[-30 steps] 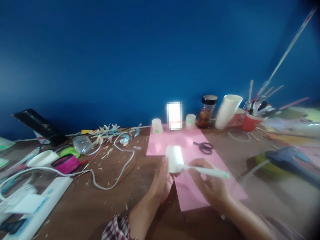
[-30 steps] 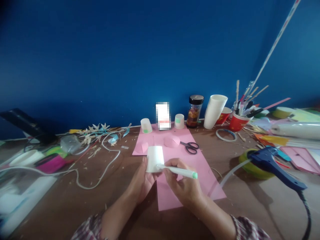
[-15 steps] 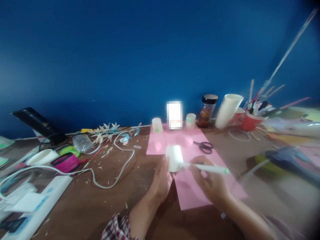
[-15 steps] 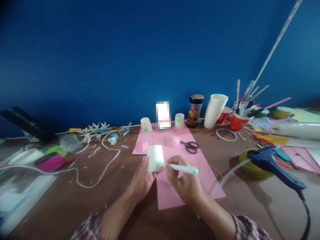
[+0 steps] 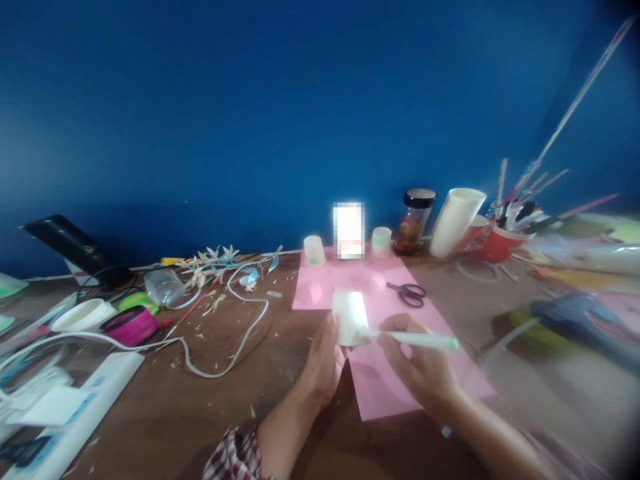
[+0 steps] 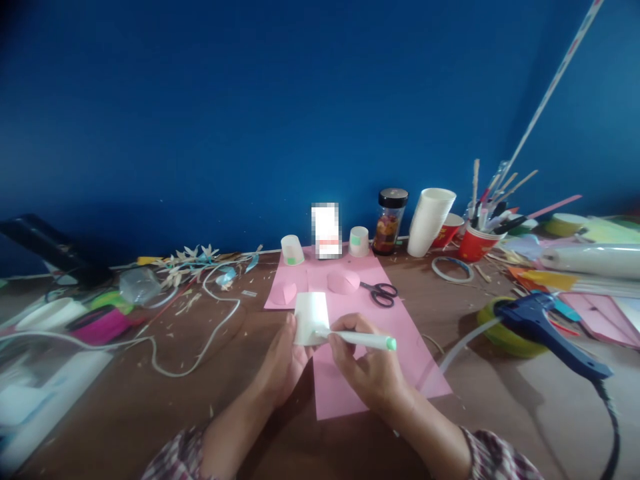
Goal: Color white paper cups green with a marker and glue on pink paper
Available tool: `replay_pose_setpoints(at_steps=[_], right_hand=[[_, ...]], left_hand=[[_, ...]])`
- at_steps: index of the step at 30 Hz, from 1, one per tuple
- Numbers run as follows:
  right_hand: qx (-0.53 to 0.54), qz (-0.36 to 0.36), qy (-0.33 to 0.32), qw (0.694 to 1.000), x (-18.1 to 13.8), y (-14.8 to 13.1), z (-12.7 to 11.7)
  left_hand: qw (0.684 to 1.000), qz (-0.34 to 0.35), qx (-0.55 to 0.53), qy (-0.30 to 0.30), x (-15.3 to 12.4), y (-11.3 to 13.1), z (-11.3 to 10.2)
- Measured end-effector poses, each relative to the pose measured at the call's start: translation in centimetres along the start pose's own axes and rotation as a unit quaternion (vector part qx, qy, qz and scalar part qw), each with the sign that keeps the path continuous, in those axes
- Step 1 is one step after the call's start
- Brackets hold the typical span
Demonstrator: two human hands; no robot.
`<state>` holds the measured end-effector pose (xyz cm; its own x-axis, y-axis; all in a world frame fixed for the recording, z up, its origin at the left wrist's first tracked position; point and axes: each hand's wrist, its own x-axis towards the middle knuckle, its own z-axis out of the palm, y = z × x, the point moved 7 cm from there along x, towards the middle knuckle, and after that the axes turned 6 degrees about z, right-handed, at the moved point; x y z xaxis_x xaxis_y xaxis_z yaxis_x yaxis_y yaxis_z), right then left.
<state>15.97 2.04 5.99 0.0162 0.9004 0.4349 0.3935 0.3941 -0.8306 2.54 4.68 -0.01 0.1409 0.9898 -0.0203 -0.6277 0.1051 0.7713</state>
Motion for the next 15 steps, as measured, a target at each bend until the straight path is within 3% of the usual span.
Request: replay_pose_setpoints(at_steps=[5, 9, 15], right_hand=[[-0.006, 0.019, -0.002, 1.0, -0.02, 0.34, -0.04], [-0.019, 0.0, -0.018, 1.0, 0.09, 0.05, 0.13], [-0.021, -0.012, 0.005, 1.0, 0.22, -0.18, -0.09]], left_hand=[[0.999, 0.018, 0.033, -0.02, -0.08, 0.31, 0.01], [0.999, 0.021, 0.033, 0.003, 0.05, 0.12, -0.64], [0.999, 0.029, 0.041, -0.012, 0.11, 0.06, -0.46]])
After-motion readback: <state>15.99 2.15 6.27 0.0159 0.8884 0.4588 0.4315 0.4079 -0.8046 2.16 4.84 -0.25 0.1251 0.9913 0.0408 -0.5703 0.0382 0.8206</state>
